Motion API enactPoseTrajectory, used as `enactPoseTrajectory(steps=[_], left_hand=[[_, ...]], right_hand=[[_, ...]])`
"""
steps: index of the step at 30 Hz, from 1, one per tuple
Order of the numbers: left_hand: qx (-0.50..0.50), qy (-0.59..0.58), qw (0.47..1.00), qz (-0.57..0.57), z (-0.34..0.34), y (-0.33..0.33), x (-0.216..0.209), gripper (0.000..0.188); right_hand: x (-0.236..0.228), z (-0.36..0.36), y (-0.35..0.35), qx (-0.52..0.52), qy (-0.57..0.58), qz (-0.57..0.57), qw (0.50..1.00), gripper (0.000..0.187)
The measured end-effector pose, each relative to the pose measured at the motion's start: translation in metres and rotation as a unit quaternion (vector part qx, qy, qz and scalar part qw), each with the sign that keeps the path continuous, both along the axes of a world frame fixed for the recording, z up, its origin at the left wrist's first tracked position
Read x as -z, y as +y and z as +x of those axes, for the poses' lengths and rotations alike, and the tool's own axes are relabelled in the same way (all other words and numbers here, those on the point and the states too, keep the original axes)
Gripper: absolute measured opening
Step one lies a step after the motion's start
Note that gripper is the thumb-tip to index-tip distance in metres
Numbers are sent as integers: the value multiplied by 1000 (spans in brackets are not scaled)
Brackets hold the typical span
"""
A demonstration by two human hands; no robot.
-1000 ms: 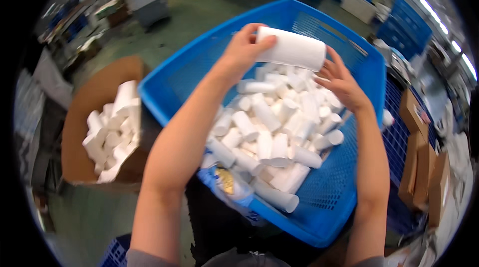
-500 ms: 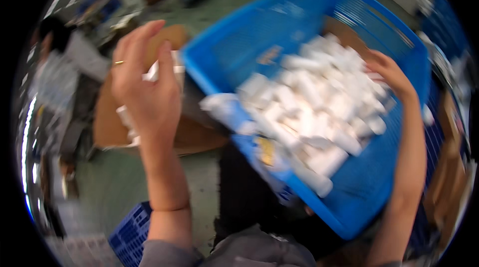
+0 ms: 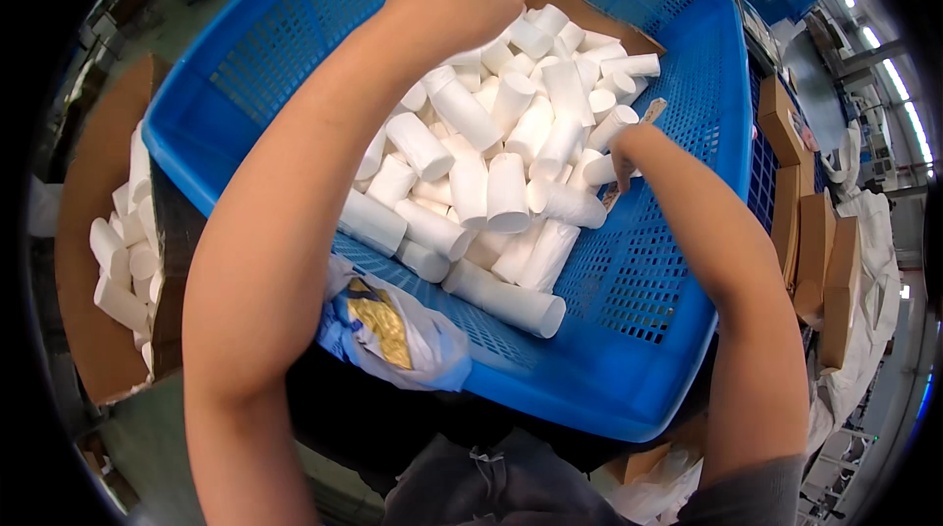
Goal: The person sorts white foam rollers from a blue crate, places them into a clear plastic bag while sitting on the floor, and then moves the filled bag into a large cardboard box.
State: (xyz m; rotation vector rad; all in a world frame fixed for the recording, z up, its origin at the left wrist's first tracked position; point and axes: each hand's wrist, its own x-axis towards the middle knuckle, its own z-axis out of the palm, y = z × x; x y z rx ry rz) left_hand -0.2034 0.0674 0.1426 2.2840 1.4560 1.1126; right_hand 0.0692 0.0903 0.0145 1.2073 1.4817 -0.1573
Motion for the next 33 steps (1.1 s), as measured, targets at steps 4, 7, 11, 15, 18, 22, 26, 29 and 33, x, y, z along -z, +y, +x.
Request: enactPoseTrajectory(steps=[4, 7, 11, 15, 18, 22, 26, 29, 33], left_hand=[[18, -80, 994, -67, -1, 8, -7, 17], [-7, -65, 996, -57, 7, 17, -3, 16], [-18, -172, 977, -126, -5, 23, 1, 17], [48, -174, 952, -246, -18, 21, 1, 33], [88, -109, 927, -347, -24, 10, -11, 68], [87, -135, 899, -408, -17, 2, -20, 71], [138, -169, 869, -445, -15, 0, -23, 67], [156, -242, 838, -463, -34, 3, -18, 61], [87, -305, 860, -399, -46, -7, -29, 52]], right_hand=[[-22, -4, -5, -5, 16, 5, 1000, 57], [-59, 10, 15, 257, 220, 28, 940, 60], [-106, 2, 11, 471, 530, -49, 704, 62], [-118, -25, -2, 437, 686, -140, 565, 66], [-123, -41, -14, 411, 737, -190, 502, 68], [-129, -54, -21, 433, 795, -142, 400, 65], [-136, -48, -14, 427, 797, -135, 405, 60], [-142, -75, -13, 421, 826, -152, 341, 60], [-140, -52, -12, 412, 850, -50, 324, 60]])
